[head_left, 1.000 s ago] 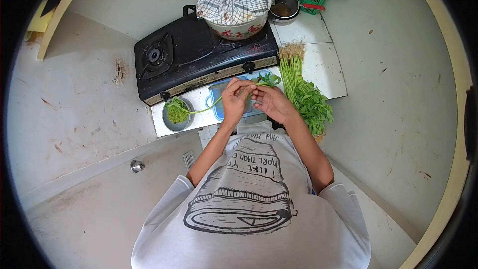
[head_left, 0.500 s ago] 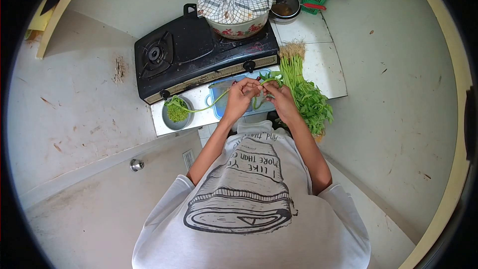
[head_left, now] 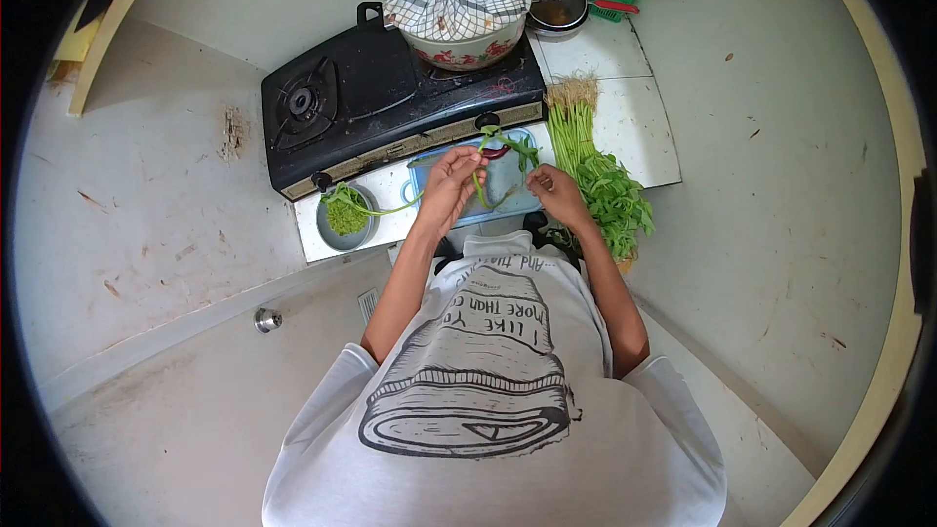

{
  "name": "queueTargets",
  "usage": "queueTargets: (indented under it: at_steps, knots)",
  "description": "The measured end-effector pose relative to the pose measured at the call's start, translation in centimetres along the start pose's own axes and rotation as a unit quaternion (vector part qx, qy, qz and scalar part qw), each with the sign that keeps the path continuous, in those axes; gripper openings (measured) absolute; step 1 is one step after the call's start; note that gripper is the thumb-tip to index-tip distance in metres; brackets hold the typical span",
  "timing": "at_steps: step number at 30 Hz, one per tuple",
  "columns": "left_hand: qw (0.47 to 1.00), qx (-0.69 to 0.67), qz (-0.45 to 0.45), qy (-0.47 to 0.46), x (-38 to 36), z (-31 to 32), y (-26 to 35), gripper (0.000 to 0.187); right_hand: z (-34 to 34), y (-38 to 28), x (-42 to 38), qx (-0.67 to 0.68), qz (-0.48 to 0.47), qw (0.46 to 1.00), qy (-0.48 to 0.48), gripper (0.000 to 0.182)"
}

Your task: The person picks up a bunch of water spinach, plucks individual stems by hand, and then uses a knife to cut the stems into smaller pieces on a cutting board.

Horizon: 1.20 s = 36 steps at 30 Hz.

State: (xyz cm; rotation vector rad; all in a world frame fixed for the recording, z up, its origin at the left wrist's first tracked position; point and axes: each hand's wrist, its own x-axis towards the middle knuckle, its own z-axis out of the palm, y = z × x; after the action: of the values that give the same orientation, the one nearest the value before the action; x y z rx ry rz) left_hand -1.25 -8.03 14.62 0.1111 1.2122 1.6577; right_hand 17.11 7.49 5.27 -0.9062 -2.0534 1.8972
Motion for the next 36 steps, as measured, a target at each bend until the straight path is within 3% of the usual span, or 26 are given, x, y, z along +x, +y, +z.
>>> queueTargets:
  at_steps: [2, 8, 14, 17, 23, 32, 36]
  knots:
    - [0.999, -0.041, 0.006, -0.019, 0.4, -1.1, -0.3, 0.017, -0.5, 1.6, -0.1, -0.13, -0.006, 0.991, 0.008, 0.013]
    - [0.994, -0.103, 0.018, -0.03, 0.6, -2.4, -0.6, 0.017, -0.9, 4.2, 1.6, -0.198, -0.022, 0.98, 0.013, 0.012]
    - [0.991, -0.129, 0.023, -0.01, 0.2, -2.2, -0.1, 0.018, 0.0, 2.6, 4.8, -0.212, -0.056, 0.974, 0.052, 0.015]
    - [0.989, -0.143, 0.027, -0.015, 0.1, -2.2, 0.0, 0.019, 0.8, 4.1, 5.6, -0.277, -0.042, 0.957, 0.078, 0.017]
    - [0.988, -0.152, 0.025, -0.009, -0.4, -2.3, 0.7, 0.016, 1.5, 7.1, 5.1, -0.397, 0.068, 0.915, 0.007, 0.02]
    - [0.989, -0.146, 0.015, -0.004, -0.5, -1.8, 1.7, 0.015, 0.7, 6.2, 2.8, -0.347, 0.071, 0.935, 0.027, 0.029]
    - [0.989, -0.148, 0.009, -0.011, -0.1, -1.6, 1.8, 0.018, 1.0, 6.6, 2.1, -0.309, -0.026, 0.95, 0.048, 0.03]
